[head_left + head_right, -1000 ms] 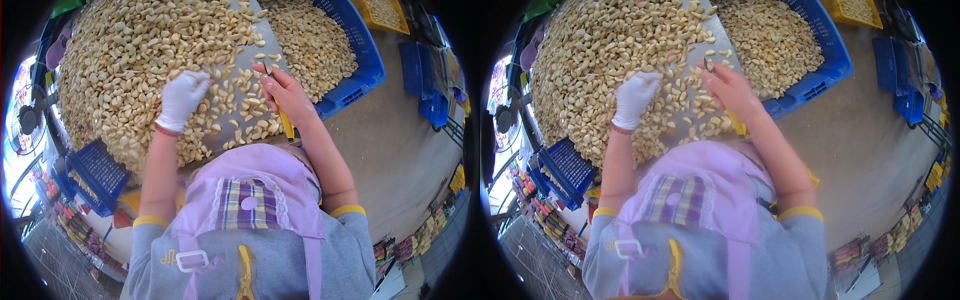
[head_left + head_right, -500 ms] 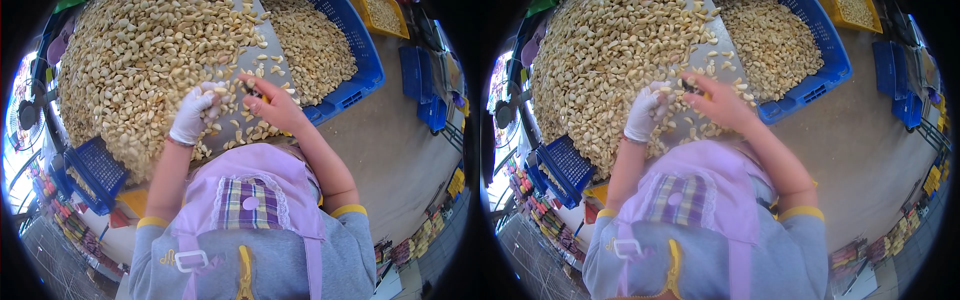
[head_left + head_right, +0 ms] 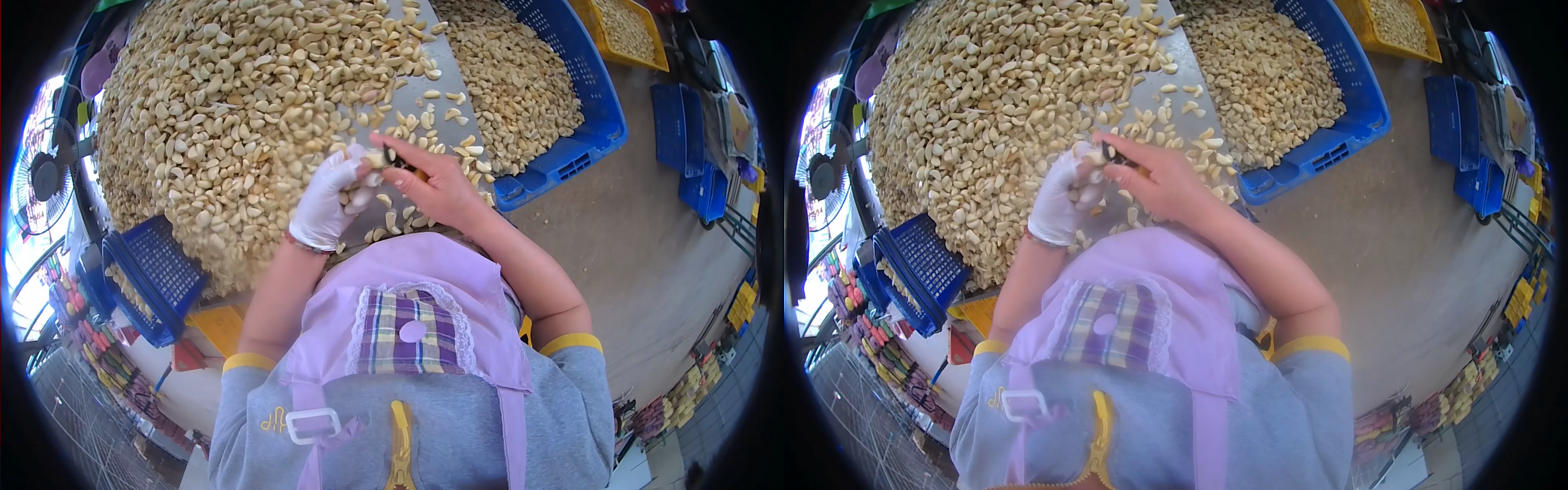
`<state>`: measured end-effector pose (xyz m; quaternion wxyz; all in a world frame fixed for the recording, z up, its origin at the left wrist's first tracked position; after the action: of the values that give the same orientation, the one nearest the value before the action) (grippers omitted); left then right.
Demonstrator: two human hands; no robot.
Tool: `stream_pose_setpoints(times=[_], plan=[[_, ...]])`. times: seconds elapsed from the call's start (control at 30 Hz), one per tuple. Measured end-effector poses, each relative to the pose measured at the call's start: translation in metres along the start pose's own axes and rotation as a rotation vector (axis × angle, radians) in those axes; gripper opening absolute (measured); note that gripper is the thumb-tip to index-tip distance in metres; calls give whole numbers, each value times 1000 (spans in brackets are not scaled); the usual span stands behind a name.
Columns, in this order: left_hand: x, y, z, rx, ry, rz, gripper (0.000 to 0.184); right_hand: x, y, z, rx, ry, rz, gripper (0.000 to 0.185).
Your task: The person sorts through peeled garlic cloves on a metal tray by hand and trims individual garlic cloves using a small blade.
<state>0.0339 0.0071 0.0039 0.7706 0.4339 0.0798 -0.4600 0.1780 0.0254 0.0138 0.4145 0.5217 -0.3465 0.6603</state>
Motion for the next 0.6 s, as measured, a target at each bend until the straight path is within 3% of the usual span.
stream_pose_setpoints(times=[0.1, 0.17, 0.27, 0.3, 0.33, 0.37, 0.4, 0.47, 0.53, 0.6], plan=[[-18, -3, 11, 132, 11, 368, 9, 0, -11, -1, -74, 204, -172, 44], [-58, -23, 37, 224, 224, 519, 12, 5, -24, -2, -168, 292, -280, 40], [-143, -60, 110, 87, 630, 276, 6, -12, -42, -1, -254, 235, -462, 40], [-167, -76, 141, -63, 720, 230, 7, -9, -46, -2, -296, 233, -467, 41], [-190, -100, 172, -31, 873, 180, 3, -10, -47, -3, -299, 240, -465, 41], [-213, -121, 204, -125, 886, 20, 7, -13, -49, -4, -301, 247, -462, 41], [-226, -142, 237, -415, 1054, -91, 15, -14, -49, -4, -304, 254, -460, 41], [-238, -160, 289, -1191, 1200, -401, 31, -14, -46, -6, -273, 249, -445, 41], [-275, -230, 341, -1439, 930, -856, 40, -15, -43, -8, -241, 238, -437, 41], [-285, -257, 353, -1617, 570, -1314, 51, -16, -42, -8, -230, 260, -436, 42]])
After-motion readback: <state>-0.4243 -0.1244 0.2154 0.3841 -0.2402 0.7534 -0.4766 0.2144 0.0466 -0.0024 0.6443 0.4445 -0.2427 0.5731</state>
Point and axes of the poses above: each hand's wrist, its own z-axis away from the middle knuckle, its own y-axis out of the palm, x = y × z, the point moved 6 cm from there along -z, towards the middle knuckle, and after that the axes turned 6 degrees about -x, right-handed, at the moved point
